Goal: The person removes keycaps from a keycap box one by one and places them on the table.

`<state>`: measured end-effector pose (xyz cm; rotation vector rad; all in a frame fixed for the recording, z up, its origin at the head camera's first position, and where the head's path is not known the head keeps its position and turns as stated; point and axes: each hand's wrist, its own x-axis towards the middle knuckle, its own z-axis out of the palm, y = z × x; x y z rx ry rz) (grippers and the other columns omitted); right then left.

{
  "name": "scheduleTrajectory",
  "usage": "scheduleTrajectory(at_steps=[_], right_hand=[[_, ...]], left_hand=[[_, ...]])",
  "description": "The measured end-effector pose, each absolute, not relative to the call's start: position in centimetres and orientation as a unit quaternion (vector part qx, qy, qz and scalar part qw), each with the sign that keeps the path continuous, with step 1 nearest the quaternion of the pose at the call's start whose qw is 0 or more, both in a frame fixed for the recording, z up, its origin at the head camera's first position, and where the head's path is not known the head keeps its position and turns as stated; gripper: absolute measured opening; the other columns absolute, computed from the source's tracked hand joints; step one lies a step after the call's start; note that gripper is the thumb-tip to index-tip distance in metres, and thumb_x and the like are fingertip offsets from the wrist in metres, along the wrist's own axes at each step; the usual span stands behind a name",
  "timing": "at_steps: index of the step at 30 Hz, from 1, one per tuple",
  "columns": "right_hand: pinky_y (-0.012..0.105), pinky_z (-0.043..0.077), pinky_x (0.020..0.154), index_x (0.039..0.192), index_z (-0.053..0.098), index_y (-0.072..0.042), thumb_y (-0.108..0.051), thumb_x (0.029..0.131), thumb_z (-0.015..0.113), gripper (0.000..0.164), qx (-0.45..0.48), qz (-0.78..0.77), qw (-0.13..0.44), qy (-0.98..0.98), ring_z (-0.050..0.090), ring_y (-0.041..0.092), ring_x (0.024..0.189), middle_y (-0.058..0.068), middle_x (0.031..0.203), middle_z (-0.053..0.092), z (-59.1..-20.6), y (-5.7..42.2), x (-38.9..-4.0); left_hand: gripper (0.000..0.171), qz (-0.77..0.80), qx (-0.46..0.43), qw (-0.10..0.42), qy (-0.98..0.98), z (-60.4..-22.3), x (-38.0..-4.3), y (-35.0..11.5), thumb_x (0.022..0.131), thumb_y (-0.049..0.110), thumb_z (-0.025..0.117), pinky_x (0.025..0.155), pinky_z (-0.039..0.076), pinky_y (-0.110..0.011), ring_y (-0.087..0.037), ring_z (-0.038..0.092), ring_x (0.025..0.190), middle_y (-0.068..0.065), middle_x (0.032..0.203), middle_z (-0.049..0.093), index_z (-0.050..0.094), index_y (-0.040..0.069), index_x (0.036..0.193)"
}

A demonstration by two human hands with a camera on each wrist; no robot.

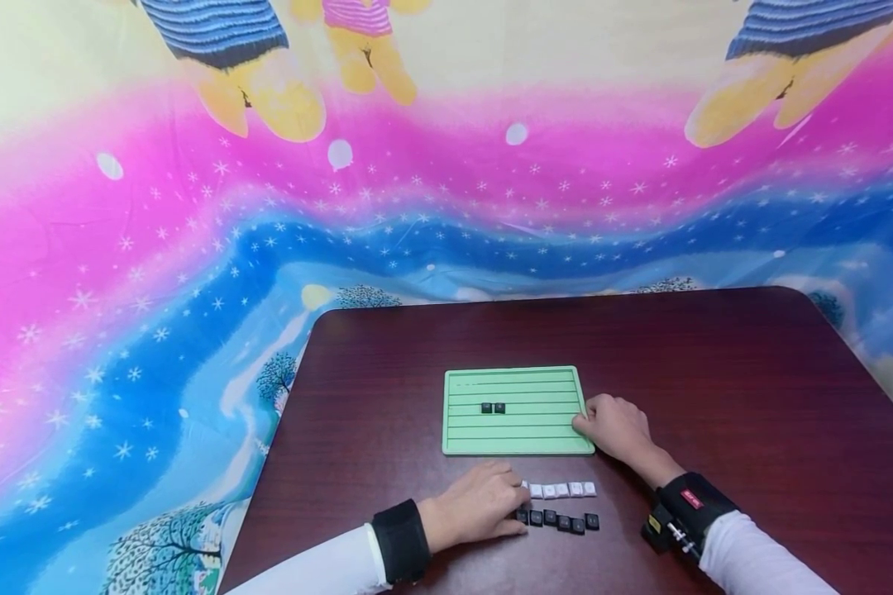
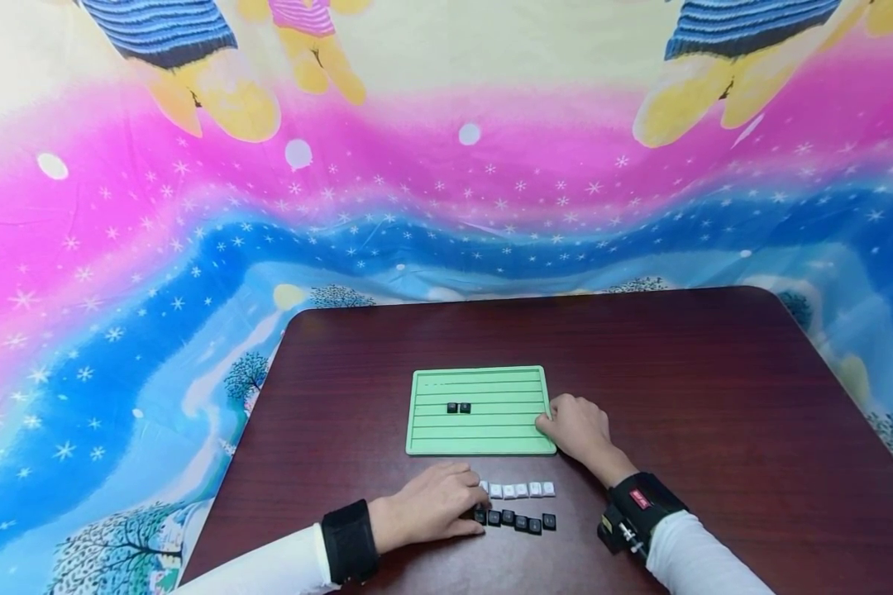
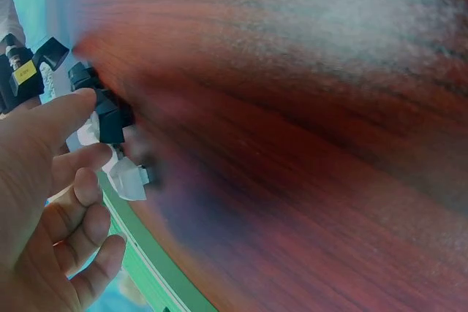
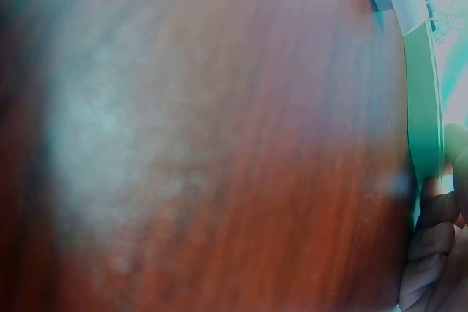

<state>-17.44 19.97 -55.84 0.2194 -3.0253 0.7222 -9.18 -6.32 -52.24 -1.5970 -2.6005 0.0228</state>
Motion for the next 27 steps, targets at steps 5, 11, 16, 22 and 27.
scheduleTrajectory(at_steps=[5, 11, 16, 22, 27], right_hand=[[0.027, 0.013, 0.044, 0.051, 0.03, -0.018, -0.021, 0.073, 0.057, 0.035, 0.071, 0.233, 0.013, -0.97, 0.016, 0.011, 0.046, -0.009, 0.048, 0.019, -55.8, 20.0, -17.4], [0.027, 0.013, 0.044, 0.051, 0.03, -0.018, -0.022, 0.073, 0.057, 0.035, 0.069, 0.232, 0.01, -0.97, 0.016, 0.012, 0.046, -0.009, 0.048, 0.019, -55.8, 19.9, -17.4], [0.027, 0.014, 0.044, 0.051, 0.031, -0.018, -0.022, 0.074, 0.057, 0.035, 0.07, 0.228, 0.007, -0.971, 0.017, 0.011, 0.046, -0.008, 0.048, 0.021, -55.7, 20.0, -17.5], [0.027, 0.014, 0.043, 0.051, 0.032, -0.018, -0.023, 0.074, 0.057, 0.035, 0.071, 0.228, 0.006, -0.971, 0.018, 0.011, 0.045, -0.008, 0.048, 0.022, -55.7, 20.0, -17.4], [0.027, 0.014, 0.043, 0.051, 0.032, -0.018, -0.022, 0.074, 0.057, 0.035, 0.073, 0.23, 0.009, -0.97, 0.018, 0.011, 0.045, -0.009, 0.047, 0.022, -55.7, 20.0, -17.4]], left_hand=[[0.031, -0.002, -0.519, 0.05, -0.853, -52.0, -9.4, -6.2, 0.083, 0.056, 0.056, 0.065, 0.034, -0.018, -0.003, 0.041, 0.071, 0.017, 0.077, 0.053, 0.064, 0.025, 0.086], [0.027, -0.022, -0.517, 0.066, -0.853, -51.3, -9.7, -6.2, 0.085, 0.05, 0.057, 0.063, 0.033, -0.017, -0.003, 0.039, 0.07, 0.016, 0.076, 0.052, 0.064, 0.024, 0.084], [0.025, -0.023, -0.504, 0.079, -0.86, -51.0, -10.2, -6.4, 0.086, 0.047, 0.057, 0.065, 0.035, -0.017, -0.004, 0.044, 0.073, 0.015, 0.079, 0.056, 0.066, 0.024, 0.086], [0.023, -0.015, -0.477, 0.093, -0.874, -50.8, -10.8, -6.6, 0.087, 0.046, 0.055, 0.064, 0.035, -0.021, -0.006, 0.045, 0.073, 0.014, 0.079, 0.056, 0.064, 0.025, 0.084], [0.023, -0.008, -0.464, 0.097, -0.881, -50.6, -11.1, -6.7, 0.088, 0.046, 0.054, 0.065, 0.035, -0.022, -0.007, 0.047, 0.076, 0.013, 0.08, 0.057, 0.063, 0.026, 0.083]])
